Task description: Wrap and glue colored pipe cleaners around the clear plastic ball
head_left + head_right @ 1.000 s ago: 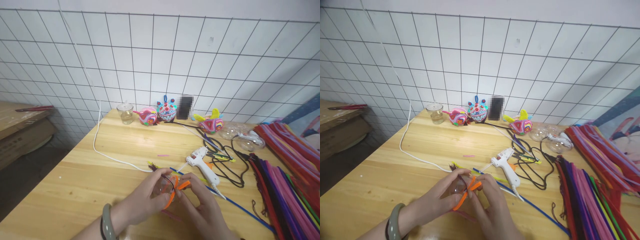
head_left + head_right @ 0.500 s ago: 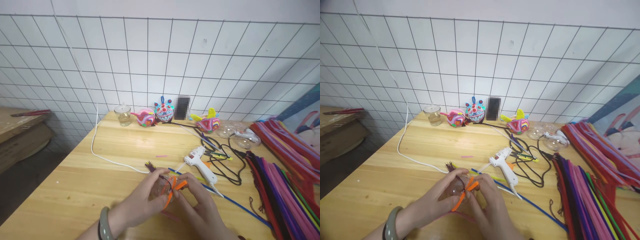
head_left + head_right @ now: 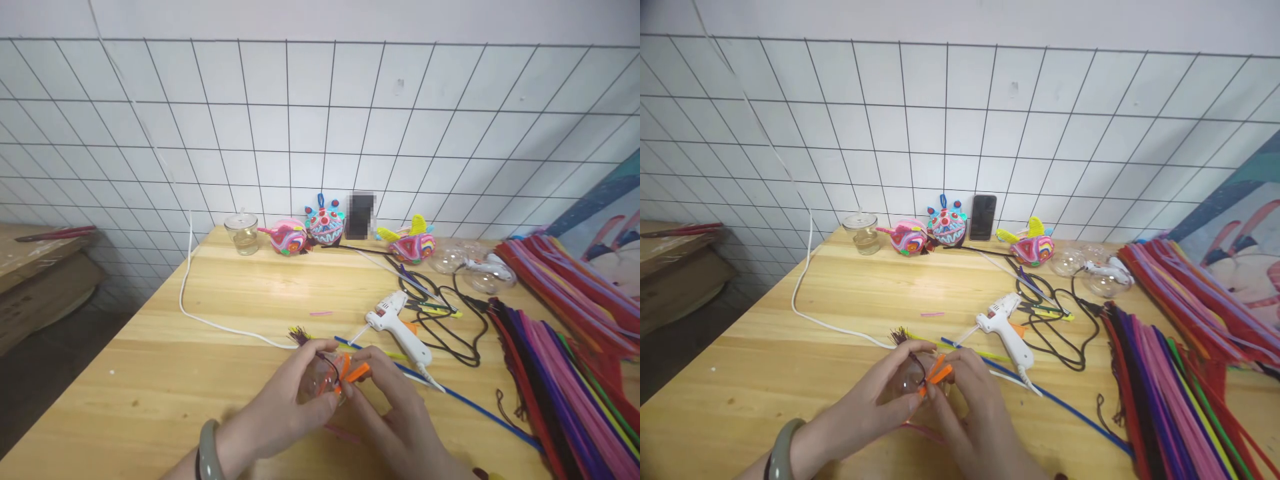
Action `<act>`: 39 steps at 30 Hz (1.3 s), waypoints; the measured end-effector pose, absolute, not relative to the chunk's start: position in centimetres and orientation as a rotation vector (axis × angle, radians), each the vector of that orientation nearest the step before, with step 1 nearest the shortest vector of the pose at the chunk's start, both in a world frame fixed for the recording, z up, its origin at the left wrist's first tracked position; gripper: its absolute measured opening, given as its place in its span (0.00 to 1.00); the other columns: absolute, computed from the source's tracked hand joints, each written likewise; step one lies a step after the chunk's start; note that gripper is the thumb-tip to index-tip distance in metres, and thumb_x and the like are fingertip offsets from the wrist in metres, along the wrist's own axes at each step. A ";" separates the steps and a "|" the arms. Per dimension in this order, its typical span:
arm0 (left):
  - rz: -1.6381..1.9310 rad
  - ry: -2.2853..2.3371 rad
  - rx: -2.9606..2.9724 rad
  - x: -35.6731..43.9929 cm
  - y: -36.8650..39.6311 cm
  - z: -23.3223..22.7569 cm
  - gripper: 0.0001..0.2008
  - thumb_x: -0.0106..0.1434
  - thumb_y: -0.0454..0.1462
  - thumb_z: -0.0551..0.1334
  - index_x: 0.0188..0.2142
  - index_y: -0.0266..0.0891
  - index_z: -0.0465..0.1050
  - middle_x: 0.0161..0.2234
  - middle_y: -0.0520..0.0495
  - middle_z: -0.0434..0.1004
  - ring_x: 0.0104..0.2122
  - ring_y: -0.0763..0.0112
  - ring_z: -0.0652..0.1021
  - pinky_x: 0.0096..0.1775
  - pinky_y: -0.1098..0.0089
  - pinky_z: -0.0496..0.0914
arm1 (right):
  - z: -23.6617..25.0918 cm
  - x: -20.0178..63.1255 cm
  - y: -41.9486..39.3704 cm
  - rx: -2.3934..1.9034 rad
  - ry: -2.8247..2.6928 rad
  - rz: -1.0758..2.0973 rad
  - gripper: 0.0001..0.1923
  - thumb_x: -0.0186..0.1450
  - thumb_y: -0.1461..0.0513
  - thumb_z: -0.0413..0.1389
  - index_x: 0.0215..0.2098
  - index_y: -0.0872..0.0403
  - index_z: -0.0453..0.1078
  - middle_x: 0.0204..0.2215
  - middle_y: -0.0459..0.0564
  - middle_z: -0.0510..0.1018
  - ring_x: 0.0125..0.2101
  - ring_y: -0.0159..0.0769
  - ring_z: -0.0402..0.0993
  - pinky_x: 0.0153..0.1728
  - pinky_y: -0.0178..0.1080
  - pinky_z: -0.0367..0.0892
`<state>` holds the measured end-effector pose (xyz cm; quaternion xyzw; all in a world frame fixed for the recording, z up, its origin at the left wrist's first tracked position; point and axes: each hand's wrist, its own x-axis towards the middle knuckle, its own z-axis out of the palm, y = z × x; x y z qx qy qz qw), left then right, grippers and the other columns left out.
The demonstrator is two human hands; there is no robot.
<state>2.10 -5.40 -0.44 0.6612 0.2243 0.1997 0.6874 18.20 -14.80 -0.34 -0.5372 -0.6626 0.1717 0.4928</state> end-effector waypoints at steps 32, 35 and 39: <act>0.438 0.543 1.488 2.3 -5.7 0.3 0.23 0.60 0.41 0.64 0.53 0.41 0.64 0.50 0.39 0.72 0.50 0.54 0.73 0.52 0.53 0.66 | -0.1 18.1 -14.9 -1.339 -1.710 0.309 0.09 0.68 0.69 0.51 0.42 0.50 0.66 0.37 0.49 0.72 0.39 0.37 0.71 0.40 0.38 0.69; 0.434 0.527 1.488 2.4 -5.7 0.3 0.22 0.60 0.40 0.64 0.53 0.41 0.63 0.50 0.39 0.73 0.48 0.55 0.74 0.51 0.55 0.67 | 0.0 18.1 -14.9 -1.334 -1.716 0.288 0.09 0.68 0.69 0.51 0.42 0.50 0.67 0.36 0.49 0.72 0.38 0.36 0.71 0.39 0.37 0.69; 0.429 0.521 1.475 2.4 -5.8 0.4 0.21 0.60 0.39 0.63 0.52 0.40 0.63 0.49 0.40 0.73 0.47 0.57 0.74 0.49 0.57 0.68 | 0.2 18.1 -14.9 -1.331 -1.719 0.259 0.09 0.67 0.69 0.52 0.43 0.51 0.67 0.36 0.49 0.73 0.37 0.36 0.72 0.38 0.37 0.69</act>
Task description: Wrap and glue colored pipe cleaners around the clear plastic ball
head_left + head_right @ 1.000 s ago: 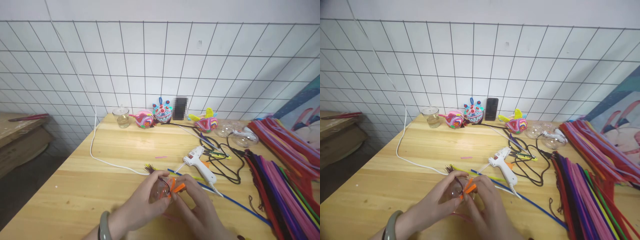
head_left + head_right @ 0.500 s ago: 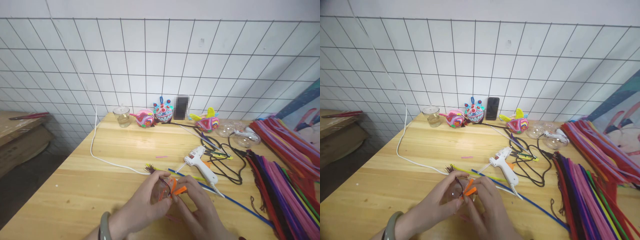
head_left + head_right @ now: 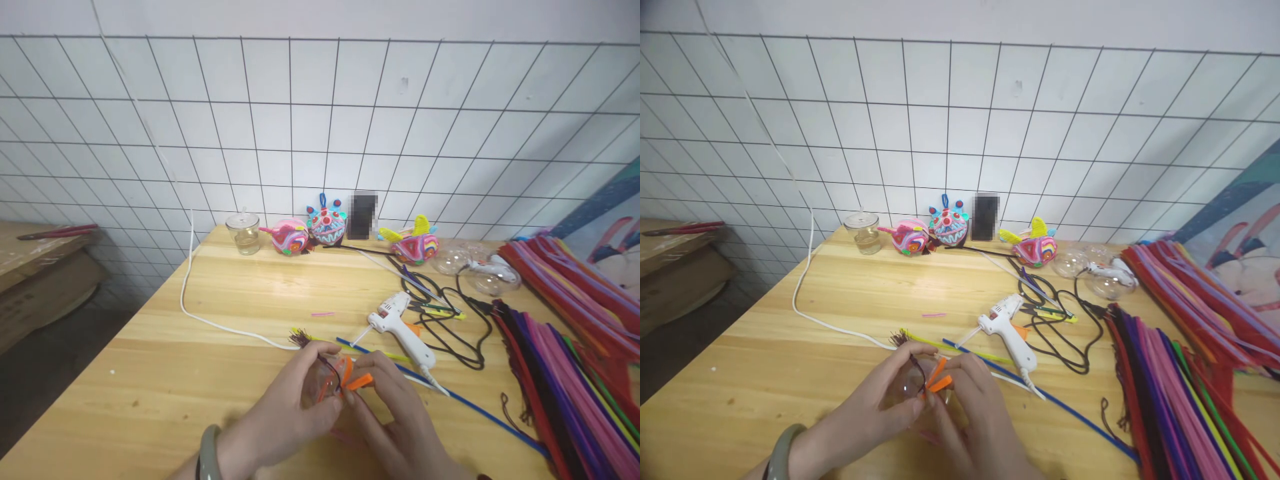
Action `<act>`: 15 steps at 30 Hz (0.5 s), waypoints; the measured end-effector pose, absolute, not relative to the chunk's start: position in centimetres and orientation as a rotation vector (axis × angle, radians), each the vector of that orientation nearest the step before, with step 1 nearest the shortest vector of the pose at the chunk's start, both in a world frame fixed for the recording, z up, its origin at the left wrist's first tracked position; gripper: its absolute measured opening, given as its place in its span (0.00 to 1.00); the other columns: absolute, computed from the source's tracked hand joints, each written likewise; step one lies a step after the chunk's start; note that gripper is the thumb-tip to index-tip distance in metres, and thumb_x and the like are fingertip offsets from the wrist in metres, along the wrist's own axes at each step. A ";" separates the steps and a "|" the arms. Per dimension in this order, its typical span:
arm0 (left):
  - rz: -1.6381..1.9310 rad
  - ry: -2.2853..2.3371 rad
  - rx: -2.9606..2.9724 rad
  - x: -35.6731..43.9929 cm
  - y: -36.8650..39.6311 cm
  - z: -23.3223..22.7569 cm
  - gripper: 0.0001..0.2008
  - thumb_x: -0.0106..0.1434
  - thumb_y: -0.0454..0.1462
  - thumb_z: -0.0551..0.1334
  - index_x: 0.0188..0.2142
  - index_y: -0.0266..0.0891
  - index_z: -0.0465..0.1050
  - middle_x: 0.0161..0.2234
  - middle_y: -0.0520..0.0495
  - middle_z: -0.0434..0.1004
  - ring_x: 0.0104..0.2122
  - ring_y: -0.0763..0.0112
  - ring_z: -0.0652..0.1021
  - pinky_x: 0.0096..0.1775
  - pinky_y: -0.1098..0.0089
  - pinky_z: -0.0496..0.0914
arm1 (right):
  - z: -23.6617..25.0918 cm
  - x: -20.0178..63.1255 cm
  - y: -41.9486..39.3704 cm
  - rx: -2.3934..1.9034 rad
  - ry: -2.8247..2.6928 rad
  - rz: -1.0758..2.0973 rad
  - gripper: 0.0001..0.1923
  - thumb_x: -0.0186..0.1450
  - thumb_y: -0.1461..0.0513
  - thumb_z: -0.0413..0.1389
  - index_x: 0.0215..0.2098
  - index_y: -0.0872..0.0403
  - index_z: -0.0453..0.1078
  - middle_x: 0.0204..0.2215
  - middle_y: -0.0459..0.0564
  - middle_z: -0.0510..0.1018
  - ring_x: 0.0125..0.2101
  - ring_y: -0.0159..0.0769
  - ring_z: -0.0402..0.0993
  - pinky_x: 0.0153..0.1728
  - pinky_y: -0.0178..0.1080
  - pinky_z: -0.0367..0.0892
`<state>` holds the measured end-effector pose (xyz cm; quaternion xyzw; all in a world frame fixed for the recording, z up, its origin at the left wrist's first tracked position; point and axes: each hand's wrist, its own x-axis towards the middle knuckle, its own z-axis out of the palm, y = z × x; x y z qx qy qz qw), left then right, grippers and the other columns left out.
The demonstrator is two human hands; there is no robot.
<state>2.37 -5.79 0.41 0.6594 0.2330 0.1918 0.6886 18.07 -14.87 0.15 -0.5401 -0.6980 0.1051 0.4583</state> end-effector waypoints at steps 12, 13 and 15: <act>0.436 0.528 1.426 2.7 -6.0 1.0 0.21 0.58 0.39 0.64 0.50 0.40 0.63 0.46 0.41 0.74 0.46 0.56 0.75 0.48 0.56 0.68 | 0.2 18.0 -14.8 -1.327 -1.718 0.254 0.10 0.68 0.69 0.52 0.44 0.51 0.68 0.36 0.50 0.74 0.37 0.37 0.72 0.38 0.38 0.70; 0.438 0.523 1.416 2.8 -6.0 1.0 0.20 0.58 0.40 0.64 0.49 0.41 0.63 0.46 0.42 0.74 0.46 0.56 0.75 0.48 0.56 0.68 | 0.1 18.0 -14.8 -1.327 -1.714 0.255 0.10 0.68 0.68 0.52 0.44 0.51 0.68 0.37 0.51 0.74 0.38 0.38 0.72 0.38 0.38 0.70; 0.445 0.521 1.407 2.8 -6.0 0.9 0.20 0.58 0.40 0.65 0.49 0.41 0.64 0.47 0.42 0.73 0.47 0.56 0.74 0.49 0.57 0.68 | 0.0 18.0 -14.8 -1.330 -1.711 0.260 0.09 0.68 0.68 0.52 0.44 0.50 0.68 0.37 0.51 0.74 0.38 0.38 0.72 0.38 0.38 0.71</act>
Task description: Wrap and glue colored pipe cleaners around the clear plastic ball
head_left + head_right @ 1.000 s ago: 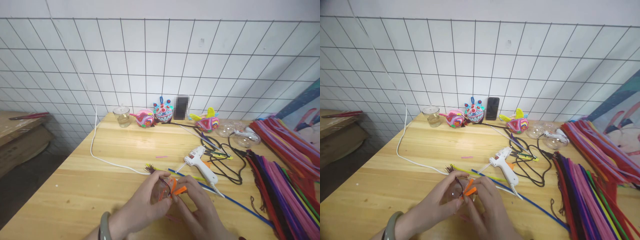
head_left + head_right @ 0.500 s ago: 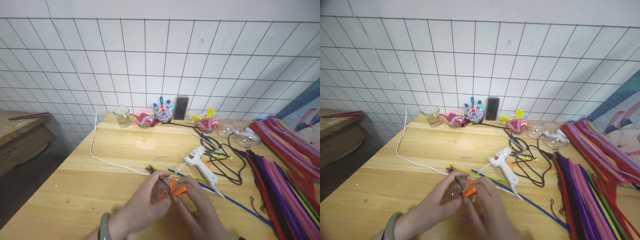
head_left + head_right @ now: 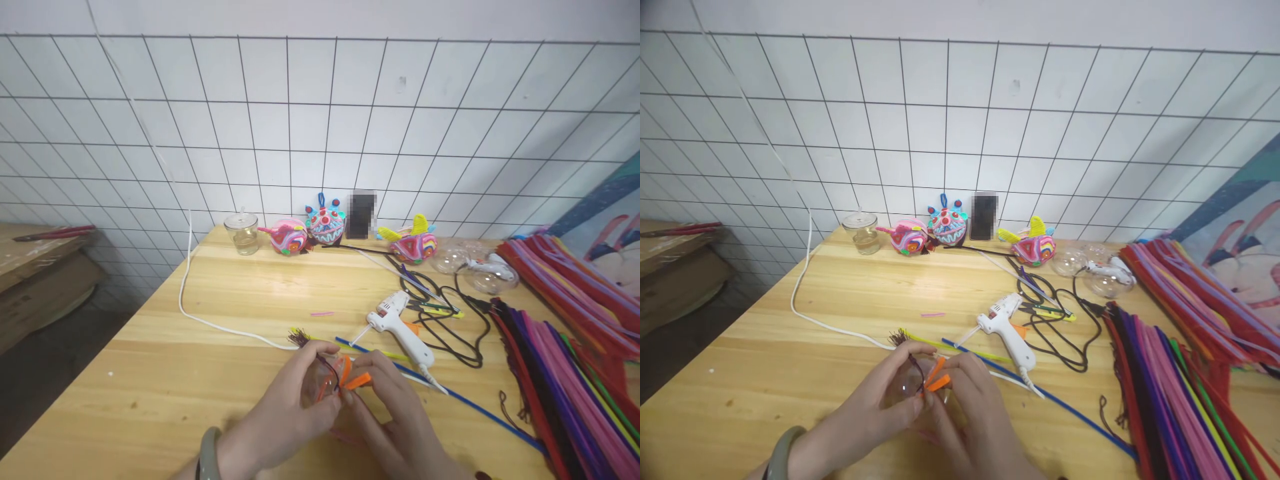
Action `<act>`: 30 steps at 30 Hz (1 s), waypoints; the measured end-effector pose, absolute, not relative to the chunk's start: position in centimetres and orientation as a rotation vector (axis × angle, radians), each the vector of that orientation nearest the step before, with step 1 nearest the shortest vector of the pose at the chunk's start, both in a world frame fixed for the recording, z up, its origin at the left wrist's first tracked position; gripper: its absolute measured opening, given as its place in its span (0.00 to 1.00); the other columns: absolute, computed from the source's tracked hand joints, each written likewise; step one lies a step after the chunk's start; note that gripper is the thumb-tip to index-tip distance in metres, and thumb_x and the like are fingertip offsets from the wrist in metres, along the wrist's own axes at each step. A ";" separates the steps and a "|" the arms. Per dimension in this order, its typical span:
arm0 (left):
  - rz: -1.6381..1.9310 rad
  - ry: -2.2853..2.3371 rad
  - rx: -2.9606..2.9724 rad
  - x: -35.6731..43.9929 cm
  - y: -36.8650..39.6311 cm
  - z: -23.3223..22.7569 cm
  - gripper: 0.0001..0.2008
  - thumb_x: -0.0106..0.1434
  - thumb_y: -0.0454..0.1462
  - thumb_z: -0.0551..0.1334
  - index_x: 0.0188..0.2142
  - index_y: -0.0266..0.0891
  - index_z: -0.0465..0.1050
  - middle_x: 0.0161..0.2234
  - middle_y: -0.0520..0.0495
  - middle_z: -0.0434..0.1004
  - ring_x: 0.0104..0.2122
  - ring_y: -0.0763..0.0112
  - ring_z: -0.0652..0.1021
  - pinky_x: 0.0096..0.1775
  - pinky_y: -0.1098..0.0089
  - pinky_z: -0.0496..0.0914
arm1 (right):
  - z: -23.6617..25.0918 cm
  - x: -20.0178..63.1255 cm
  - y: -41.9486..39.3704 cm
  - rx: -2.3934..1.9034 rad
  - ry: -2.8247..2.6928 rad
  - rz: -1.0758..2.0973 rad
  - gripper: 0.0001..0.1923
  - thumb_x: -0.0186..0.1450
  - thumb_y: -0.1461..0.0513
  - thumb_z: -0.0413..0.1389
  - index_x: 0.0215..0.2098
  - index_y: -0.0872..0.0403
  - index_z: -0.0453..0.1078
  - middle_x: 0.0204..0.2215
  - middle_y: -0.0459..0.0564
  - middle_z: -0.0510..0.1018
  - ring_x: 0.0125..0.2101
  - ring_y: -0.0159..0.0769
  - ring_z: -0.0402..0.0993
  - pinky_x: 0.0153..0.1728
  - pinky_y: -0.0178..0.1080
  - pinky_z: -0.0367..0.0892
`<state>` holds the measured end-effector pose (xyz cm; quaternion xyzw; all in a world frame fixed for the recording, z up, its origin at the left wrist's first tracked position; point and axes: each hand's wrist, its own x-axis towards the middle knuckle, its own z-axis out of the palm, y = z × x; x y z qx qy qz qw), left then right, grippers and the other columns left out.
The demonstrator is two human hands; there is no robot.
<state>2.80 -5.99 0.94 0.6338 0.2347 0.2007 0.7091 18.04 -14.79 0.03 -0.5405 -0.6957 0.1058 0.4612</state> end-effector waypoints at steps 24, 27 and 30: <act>0.675 0.640 2.076 1.9 -5.9 1.0 0.27 0.56 0.30 0.61 0.54 0.48 0.60 0.58 0.43 0.67 0.59 0.52 0.66 0.57 0.55 0.62 | 0.1 19.3 -15.3 -1.379 -1.629 0.365 0.12 0.66 0.70 0.48 0.43 0.47 0.63 0.36 0.47 0.72 0.37 0.36 0.71 0.38 0.36 0.69; 0.691 0.647 2.176 1.8 -5.9 0.6 0.28 0.57 0.31 0.61 0.56 0.48 0.58 0.59 0.42 0.65 0.60 0.53 0.65 0.58 0.54 0.62 | -0.5 19.8 -14.6 -1.429 -1.554 0.263 0.07 0.67 0.68 0.49 0.37 0.49 0.63 0.32 0.46 0.72 0.33 0.36 0.71 0.34 0.36 0.69; 0.712 0.657 2.206 1.6 -5.7 0.4 0.28 0.57 0.32 0.62 0.56 0.47 0.57 0.60 0.40 0.63 0.60 0.52 0.65 0.57 0.55 0.63 | -0.8 20.9 -13.8 -1.569 -1.485 0.168 0.04 0.67 0.64 0.51 0.34 0.49 0.66 0.29 0.47 0.75 0.32 0.37 0.73 0.35 0.38 0.69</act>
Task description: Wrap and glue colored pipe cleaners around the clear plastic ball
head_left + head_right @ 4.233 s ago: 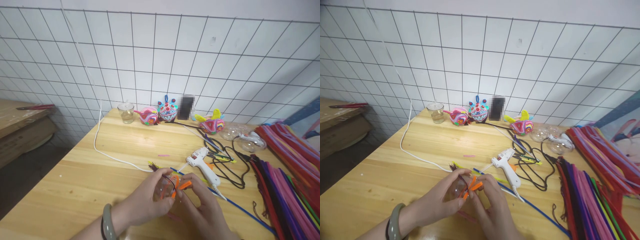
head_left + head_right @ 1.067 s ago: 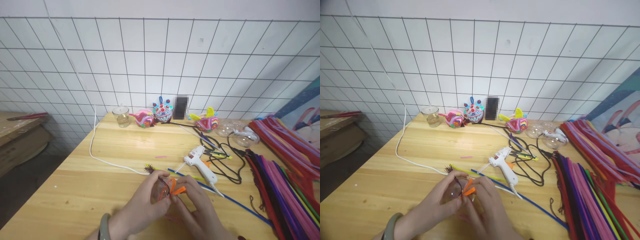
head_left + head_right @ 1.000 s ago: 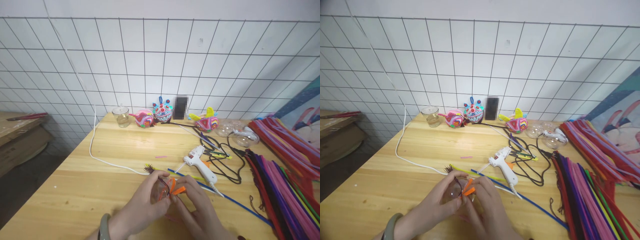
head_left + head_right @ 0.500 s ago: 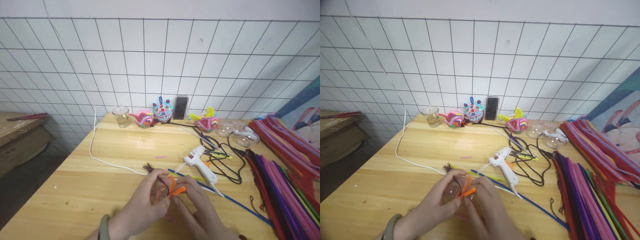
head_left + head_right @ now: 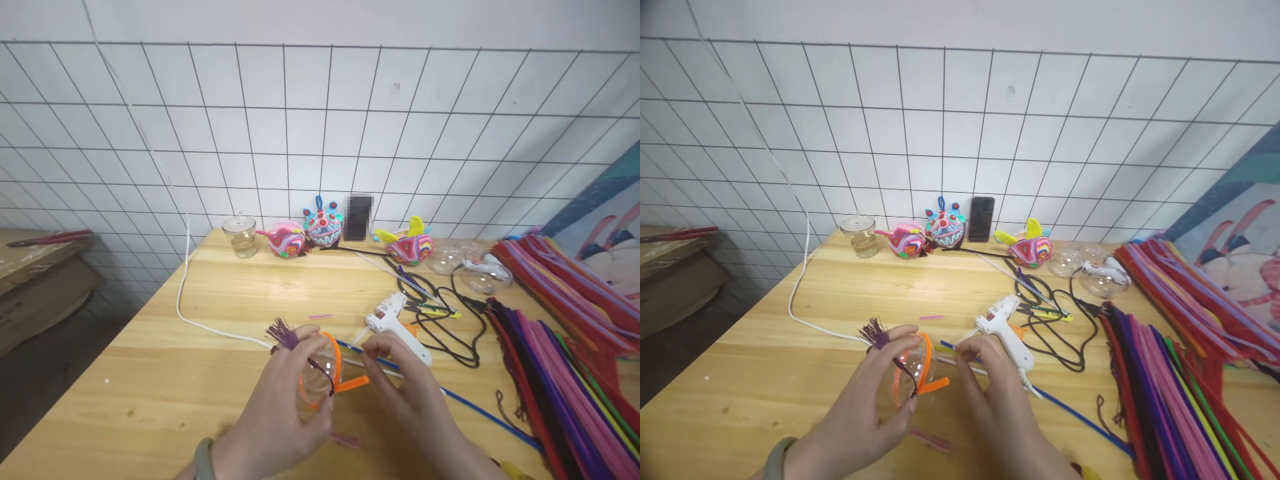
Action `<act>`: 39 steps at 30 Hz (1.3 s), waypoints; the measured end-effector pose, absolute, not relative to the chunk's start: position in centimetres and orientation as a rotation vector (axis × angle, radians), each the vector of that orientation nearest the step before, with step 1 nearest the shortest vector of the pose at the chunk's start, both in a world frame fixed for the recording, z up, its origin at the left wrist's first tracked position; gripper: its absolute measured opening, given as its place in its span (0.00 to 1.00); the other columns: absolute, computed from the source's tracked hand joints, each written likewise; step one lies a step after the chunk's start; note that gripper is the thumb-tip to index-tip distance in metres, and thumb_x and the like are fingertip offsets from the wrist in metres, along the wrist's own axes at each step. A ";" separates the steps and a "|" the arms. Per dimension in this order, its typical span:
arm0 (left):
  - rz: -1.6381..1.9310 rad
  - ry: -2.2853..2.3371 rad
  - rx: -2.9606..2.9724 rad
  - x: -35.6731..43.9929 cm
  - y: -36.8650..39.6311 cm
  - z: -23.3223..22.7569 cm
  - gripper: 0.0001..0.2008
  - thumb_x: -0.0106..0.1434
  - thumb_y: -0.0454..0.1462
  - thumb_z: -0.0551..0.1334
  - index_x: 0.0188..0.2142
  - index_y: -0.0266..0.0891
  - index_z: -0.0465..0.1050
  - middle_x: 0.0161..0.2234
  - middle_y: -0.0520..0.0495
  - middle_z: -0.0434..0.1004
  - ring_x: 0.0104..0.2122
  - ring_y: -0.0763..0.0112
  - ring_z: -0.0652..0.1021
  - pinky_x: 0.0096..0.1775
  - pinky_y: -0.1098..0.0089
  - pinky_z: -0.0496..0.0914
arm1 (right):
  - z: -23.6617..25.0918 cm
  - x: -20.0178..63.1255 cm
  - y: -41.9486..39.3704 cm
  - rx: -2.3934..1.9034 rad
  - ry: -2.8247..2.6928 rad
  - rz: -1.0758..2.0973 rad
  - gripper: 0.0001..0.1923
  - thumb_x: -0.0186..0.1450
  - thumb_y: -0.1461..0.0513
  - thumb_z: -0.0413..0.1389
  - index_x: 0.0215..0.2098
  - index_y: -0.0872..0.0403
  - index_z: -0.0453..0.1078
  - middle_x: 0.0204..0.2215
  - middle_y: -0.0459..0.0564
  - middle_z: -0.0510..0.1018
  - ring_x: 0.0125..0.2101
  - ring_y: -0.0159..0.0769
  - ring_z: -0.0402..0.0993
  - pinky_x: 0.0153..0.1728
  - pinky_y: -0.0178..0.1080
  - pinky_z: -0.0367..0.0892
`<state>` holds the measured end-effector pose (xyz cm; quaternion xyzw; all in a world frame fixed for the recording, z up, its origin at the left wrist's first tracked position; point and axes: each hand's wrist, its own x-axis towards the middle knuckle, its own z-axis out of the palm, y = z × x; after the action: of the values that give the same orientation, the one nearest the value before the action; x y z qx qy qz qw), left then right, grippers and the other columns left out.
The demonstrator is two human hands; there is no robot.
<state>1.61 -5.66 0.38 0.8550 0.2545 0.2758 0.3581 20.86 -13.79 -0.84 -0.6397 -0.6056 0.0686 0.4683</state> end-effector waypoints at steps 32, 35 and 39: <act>1.082 0.844 0.827 0.9 -0.4 0.9 0.19 0.49 0.43 0.69 0.40 0.44 0.70 0.41 0.50 0.77 0.42 0.61 0.75 0.37 0.67 0.73 | -0.7 33.2 -13.9 -2.274 -1.239 -0.164 0.13 0.67 0.63 0.47 0.41 0.56 0.73 0.39 0.59 0.82 0.38 0.47 0.80 0.40 0.44 0.71; 1.077 0.825 0.838 0.9 -0.5 0.8 0.20 0.49 0.43 0.69 0.41 0.43 0.71 0.42 0.49 0.77 0.43 0.61 0.75 0.38 0.67 0.74 | -0.9 35.5 -14.3 -2.407 -1.130 -0.200 0.12 0.67 0.65 0.48 0.42 0.56 0.73 0.39 0.59 0.82 0.39 0.48 0.80 0.40 0.45 0.71; 1.096 0.815 0.821 0.7 -0.2 0.9 0.19 0.49 0.43 0.70 0.40 0.42 0.72 0.44 0.48 0.77 0.43 0.59 0.76 0.38 0.65 0.75 | -1.5 35.5 -13.8 -2.486 -1.166 -0.130 0.08 0.68 0.65 0.53 0.44 0.56 0.72 0.40 0.52 0.82 0.39 0.39 0.79 0.42 0.45 0.72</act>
<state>0.71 -0.17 0.87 0.3682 0.3656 0.4920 0.6991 35.48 -13.80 -1.49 -0.8870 -0.4160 -0.0463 0.1951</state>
